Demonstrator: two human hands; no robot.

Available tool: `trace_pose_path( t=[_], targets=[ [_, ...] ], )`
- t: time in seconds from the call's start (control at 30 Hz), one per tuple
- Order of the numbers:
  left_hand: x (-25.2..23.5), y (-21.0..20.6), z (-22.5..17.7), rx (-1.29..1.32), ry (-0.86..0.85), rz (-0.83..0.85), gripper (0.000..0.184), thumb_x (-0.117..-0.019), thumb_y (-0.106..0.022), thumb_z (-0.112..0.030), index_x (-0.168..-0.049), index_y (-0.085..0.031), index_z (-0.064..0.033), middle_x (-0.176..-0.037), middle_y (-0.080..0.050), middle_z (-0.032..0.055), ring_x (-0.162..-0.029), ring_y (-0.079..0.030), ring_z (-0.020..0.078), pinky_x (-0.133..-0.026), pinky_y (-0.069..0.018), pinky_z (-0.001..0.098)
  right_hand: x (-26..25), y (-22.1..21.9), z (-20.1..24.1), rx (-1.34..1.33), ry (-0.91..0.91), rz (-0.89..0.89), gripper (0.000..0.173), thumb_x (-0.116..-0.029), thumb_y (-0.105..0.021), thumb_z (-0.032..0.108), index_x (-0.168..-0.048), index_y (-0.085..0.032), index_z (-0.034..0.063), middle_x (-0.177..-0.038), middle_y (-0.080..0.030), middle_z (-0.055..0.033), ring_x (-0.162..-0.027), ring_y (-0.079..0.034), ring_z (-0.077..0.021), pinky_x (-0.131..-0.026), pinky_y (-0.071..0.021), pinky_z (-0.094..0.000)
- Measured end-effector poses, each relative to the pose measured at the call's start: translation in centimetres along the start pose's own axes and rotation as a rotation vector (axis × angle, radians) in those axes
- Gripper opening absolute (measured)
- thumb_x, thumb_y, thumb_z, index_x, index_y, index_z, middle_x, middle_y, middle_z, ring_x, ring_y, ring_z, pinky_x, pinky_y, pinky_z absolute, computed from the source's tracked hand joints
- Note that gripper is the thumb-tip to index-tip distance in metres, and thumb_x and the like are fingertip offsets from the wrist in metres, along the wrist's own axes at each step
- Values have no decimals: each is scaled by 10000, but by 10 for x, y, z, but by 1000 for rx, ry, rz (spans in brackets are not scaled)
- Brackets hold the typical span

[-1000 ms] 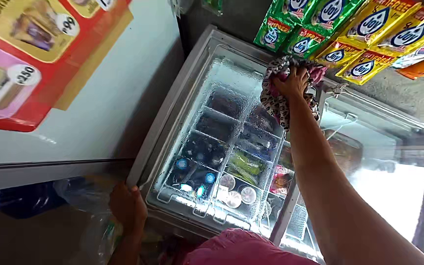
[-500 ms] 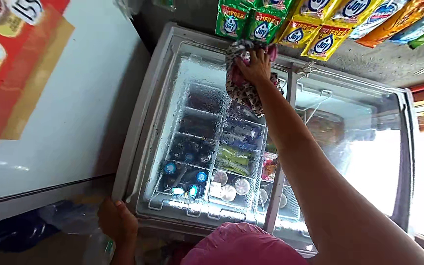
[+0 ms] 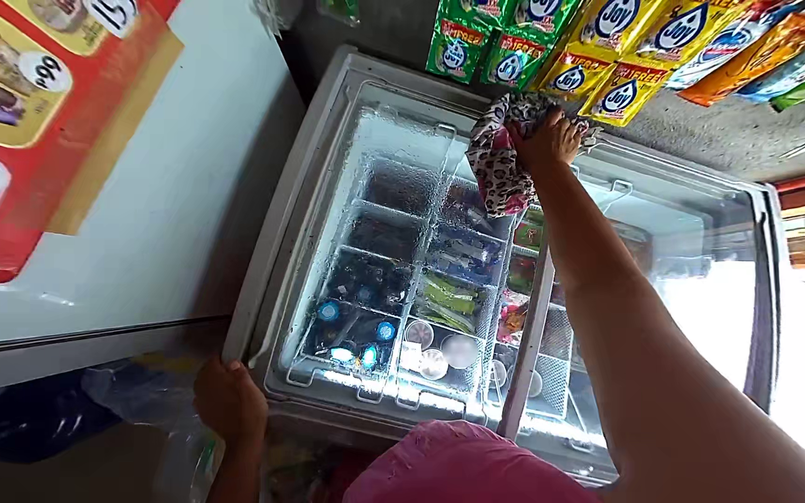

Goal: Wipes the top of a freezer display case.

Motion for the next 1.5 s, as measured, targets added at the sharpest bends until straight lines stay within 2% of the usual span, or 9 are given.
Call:
trace_pose_path(
  t=[0.07, 0.17, 0.37, 0.43, 0.57, 0.67, 0.9, 1.23, 1.5],
  targets=[
    [0, 0, 1, -1, -1, -5, 649, -1073, -216, -387, -1432, -515, 63, -1398, -549, 334, -1331, -515, 485, -1090, -375, 630, 2, -1, -1, -45, 2, -21, 1056, -892, -547, 754, -1513, -383, -84, -1595, -302, -336, -1482, -310, -490, -1147, -317, -633],
    [0, 0, 0, -16, 7, -3, 638, -1078, -229, -383, -1425, -520, 65, -1384, -561, 331, -1322, -527, 477, -1092, -383, 615, 4, -19, -2, -36, -5, 19, 1026, -963, -385, 748, -1521, -357, -113, -1662, -156, -328, -1545, -182, -478, -1219, -207, -602],
    [-1, 1, -3, -30, 43, 7, 607, -1088, -259, -377, -1437, -516, 49, -1395, -557, 324, -1333, -519, 473, -1098, -374, 626, 40, -16, 14, -49, -70, 21, 841, -1000, -371, 639, -1415, -517, -78, -1553, -393, -314, -1460, -373, -459, -1124, -354, -612],
    [-2, 2, -5, -31, 33, -1, 602, -1087, -268, -370, -1429, -520, 58, -1385, -562, 329, -1322, -528, 477, -1090, -385, 621, 45, -14, 14, -44, -34, -22, 814, -982, -410, 643, -1391, -561, -44, -1545, -409, -307, -1461, -358, -473, -1131, -310, -638],
    [0, 1, -5, -20, 6, -29, 627, -1083, -268, -396, -1419, -526, 66, -1382, -565, 331, -1320, -532, 480, -1085, -392, 619, 30, -19, 0, -59, 3, 9, 1007, -956, -402, 731, -1557, -330, -73, -1632, -164, -384, -1534, -137, -536, -1233, -101, -639],
    [0, -1, -1, -23, 0, -35, 635, -1083, -270, -409, -1431, -517, 61, -1393, -565, 320, -1327, -532, 469, -1092, -388, 613, 8, -29, -2, -52, 18, 82, 1092, -934, -381, 772, -1594, -212, -80, -1630, -168, -388, -1541, -110, -535, -1251, -56, -611],
    [0, 0, -2, -12, -7, -31, 630, -1075, -287, -401, -1420, -526, 68, -1372, -571, 331, -1306, -541, 478, -1081, -393, 617, -1, -34, -8, -118, 136, 2, 1010, -945, -453, 684, -1598, -234, -55, -1646, -191, -344, -1544, -167, -495, -1249, -112, -607],
    [-2, -5, 0, 8, 3, -22, 672, -1040, -305, -440, -1411, -528, 74, -1365, -570, 335, -1301, -534, 494, -1079, -376, 645, 1, -31, 26, -223, -116, 51, 1080, -933, -482, 719, -1588, -206, -94, -1654, -148, -347, -1550, -145, -491, -1243, -132, -602],
    [-2, 1, -1, 17, 25, -23, 663, -1035, -329, -424, -1411, -522, 86, -1375, -560, 341, -1312, -522, 498, -1089, -360, 646, 5, -29, 64, -187, -8, 44, 965, -940, -493, 691, -1522, -398, -72, -1621, -260, -337, -1511, -252, -500, -1195, -240, -642]
  ],
)
Point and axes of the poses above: each hand's wrist, its own x-axis away from the middle knuckle, its own y-axis out of the back of the hand, z = x × y, the point moved 2 cm from there along -x, towards the middle knuckle
